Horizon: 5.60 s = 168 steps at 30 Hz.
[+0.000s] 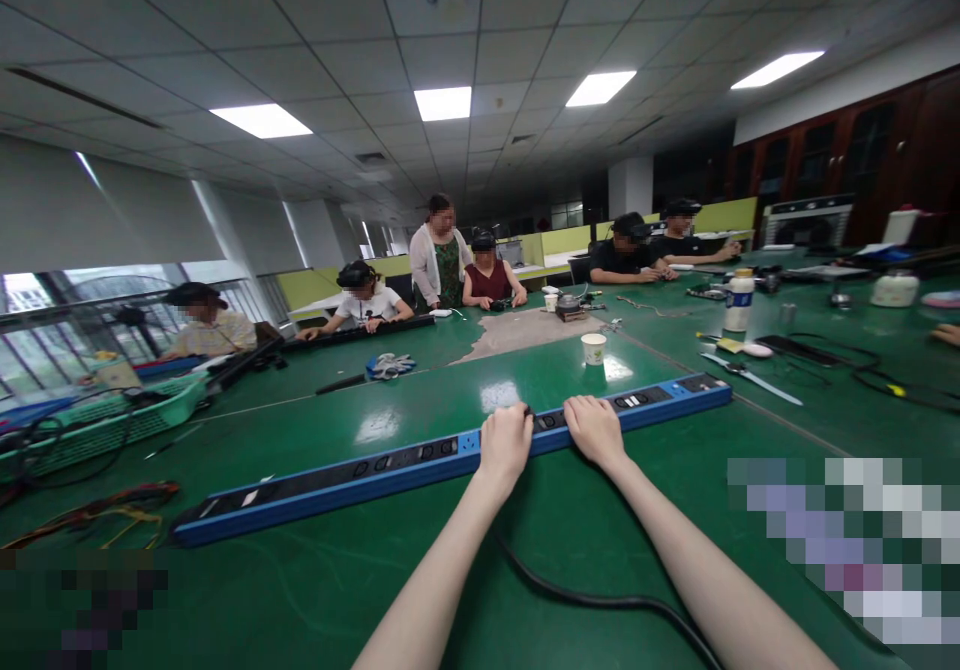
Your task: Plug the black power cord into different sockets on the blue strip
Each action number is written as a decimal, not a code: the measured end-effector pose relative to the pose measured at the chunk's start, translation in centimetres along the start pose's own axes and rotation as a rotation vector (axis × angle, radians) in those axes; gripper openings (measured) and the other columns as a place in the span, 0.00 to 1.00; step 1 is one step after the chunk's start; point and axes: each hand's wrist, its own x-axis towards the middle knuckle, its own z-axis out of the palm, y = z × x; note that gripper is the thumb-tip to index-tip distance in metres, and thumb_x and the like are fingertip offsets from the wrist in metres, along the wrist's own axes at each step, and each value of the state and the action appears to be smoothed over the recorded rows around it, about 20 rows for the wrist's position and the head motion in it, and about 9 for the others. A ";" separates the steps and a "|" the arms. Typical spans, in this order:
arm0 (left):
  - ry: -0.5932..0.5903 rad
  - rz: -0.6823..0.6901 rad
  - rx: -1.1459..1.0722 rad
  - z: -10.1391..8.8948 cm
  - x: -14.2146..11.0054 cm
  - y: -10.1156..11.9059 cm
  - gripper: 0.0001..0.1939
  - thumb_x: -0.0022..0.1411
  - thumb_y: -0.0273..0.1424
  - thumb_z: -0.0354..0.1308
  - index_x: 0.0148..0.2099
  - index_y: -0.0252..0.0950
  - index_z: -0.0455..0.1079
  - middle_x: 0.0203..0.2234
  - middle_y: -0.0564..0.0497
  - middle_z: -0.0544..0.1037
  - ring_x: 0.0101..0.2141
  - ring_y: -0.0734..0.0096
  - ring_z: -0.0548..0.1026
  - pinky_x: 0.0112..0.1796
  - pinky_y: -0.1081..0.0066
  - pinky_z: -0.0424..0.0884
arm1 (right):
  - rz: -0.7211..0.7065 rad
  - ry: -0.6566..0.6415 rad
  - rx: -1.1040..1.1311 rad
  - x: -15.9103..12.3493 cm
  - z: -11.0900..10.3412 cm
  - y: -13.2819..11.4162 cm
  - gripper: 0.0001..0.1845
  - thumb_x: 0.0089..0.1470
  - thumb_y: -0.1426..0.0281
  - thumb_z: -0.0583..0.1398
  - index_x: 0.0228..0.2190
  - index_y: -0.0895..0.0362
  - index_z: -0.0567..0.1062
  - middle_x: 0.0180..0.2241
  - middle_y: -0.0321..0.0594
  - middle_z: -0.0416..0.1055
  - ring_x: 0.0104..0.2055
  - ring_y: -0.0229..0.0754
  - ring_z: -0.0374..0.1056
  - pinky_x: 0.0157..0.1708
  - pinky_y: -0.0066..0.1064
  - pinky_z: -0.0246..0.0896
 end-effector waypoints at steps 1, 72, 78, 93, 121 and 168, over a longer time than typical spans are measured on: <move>-0.009 -0.025 0.018 0.6 0.1 0.1 0.15 0.74 0.37 0.50 0.49 0.39 0.77 0.38 0.43 0.83 0.42 0.61 0.81 0.43 0.69 0.71 | 0.001 0.003 0.002 0.0 0.0 0.0 0.19 0.70 0.69 0.47 0.38 0.54 0.77 0.39 0.43 0.78 0.47 0.44 0.67 0.51 0.36 0.46; -0.006 -0.030 0.187 2.6 -1.6 1.8 0.18 0.73 0.26 0.45 0.59 0.32 0.70 0.36 0.39 0.81 0.40 0.58 0.82 0.41 0.68 0.74 | 0.023 0.008 0.003 0.1 0.2 -0.2 0.20 0.70 0.68 0.46 0.39 0.52 0.78 0.39 0.42 0.78 0.47 0.44 0.68 0.51 0.35 0.47; -0.008 -0.019 0.204 2.5 -1.6 2.5 0.20 0.71 0.20 0.44 0.60 0.31 0.70 0.38 0.38 0.81 0.40 0.61 0.82 0.41 0.69 0.73 | 0.028 0.018 0.010 0.1 0.3 -0.2 0.21 0.70 0.67 0.46 0.40 0.52 0.78 0.40 0.42 0.78 0.46 0.44 0.67 0.51 0.35 0.47; -0.050 -0.125 -0.083 0.8 -0.2 -1.2 0.16 0.73 0.33 0.52 0.58 0.42 0.73 0.47 0.43 0.79 0.50 0.60 0.77 0.51 0.65 0.69 | 0.027 0.005 0.022 0.1 0.2 -0.3 0.21 0.70 0.67 0.46 0.41 0.52 0.78 0.41 0.43 0.79 0.47 0.44 0.68 0.51 0.35 0.48; -0.027 -0.109 0.063 -0.1 -0.1 -1.3 0.27 0.75 0.44 0.40 0.59 0.36 0.72 0.37 0.38 0.83 0.38 0.55 0.83 0.42 0.62 0.73 | 0.091 -0.126 0.062 0.1 -1.0 -1.0 0.23 0.71 0.66 0.44 0.45 0.54 0.77 0.46 0.43 0.77 0.53 0.43 0.66 0.55 0.34 0.47; 0.277 -0.088 0.005 6.7 -1.9 -8.8 0.20 0.73 0.31 0.44 0.52 0.39 0.77 0.48 0.45 0.82 0.52 0.60 0.75 0.58 0.62 0.62 | 0.009 -0.369 0.189 7.2 -7.2 2.9 0.13 0.60 0.58 0.62 0.38 0.52 0.83 0.37 0.40 0.80 0.41 0.42 0.74 0.40 0.27 0.59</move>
